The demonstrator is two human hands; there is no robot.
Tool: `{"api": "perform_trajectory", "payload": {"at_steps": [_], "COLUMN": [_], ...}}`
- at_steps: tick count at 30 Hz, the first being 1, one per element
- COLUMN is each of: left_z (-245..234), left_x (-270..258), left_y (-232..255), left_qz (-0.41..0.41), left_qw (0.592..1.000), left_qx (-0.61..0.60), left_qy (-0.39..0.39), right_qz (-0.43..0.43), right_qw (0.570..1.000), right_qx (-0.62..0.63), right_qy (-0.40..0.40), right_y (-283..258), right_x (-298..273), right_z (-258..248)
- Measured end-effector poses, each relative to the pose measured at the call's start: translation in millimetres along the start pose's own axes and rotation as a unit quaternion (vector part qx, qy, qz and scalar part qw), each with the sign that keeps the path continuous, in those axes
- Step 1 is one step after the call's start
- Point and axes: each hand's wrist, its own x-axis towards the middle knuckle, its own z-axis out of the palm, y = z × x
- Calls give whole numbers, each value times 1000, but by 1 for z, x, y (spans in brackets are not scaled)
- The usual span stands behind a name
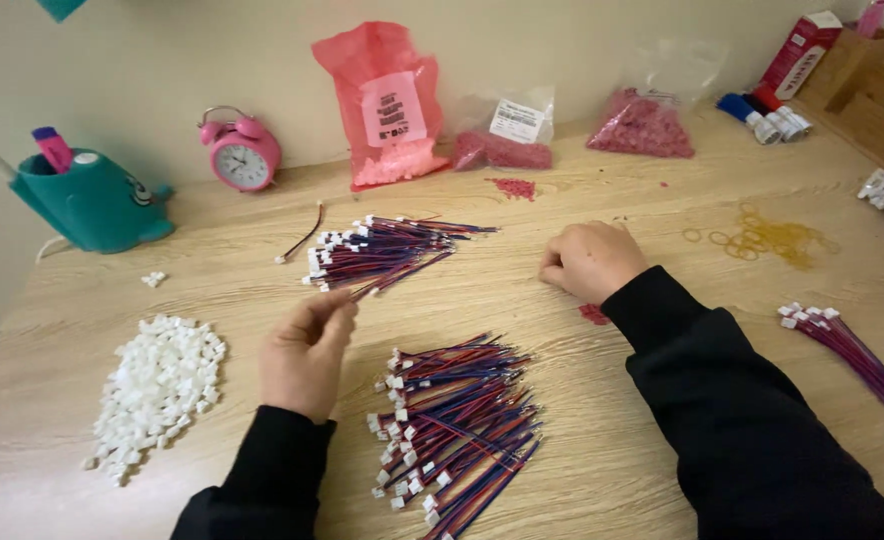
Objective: Assembling small electronic wire connectors by inserting wires into plastic housings
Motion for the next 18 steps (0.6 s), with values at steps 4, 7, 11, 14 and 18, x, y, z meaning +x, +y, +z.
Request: {"api": "perform_trajectory", "payload": {"at_steps": [4, 7, 11, 14, 18], "left_z": [7, 7, 4, 3, 5], "left_x": [-5, -1, 2, 1, 1], "left_y": [-9, -20, -26, -23, -27], "left_qz": [-59, -78, -100, -102, -94], "left_qw": [995, 991, 987, 988, 985], "left_qx": [-81, -109, -126, -119, -143], "left_qy": [-4, -2, 1, -1, 2], "right_qz": [-8, -3, -4, -1, 9], "right_qw": [999, 1000, 1000, 1000, 1000], "right_qx": [-34, -8, 2, -1, 1], "right_qy": [9, -20, -26, -30, -29], "right_y": [0, -2, 0, 0, 8], "right_x": [4, 0, 0, 0, 9], "right_z": [4, -3, -3, 3, 14]}}
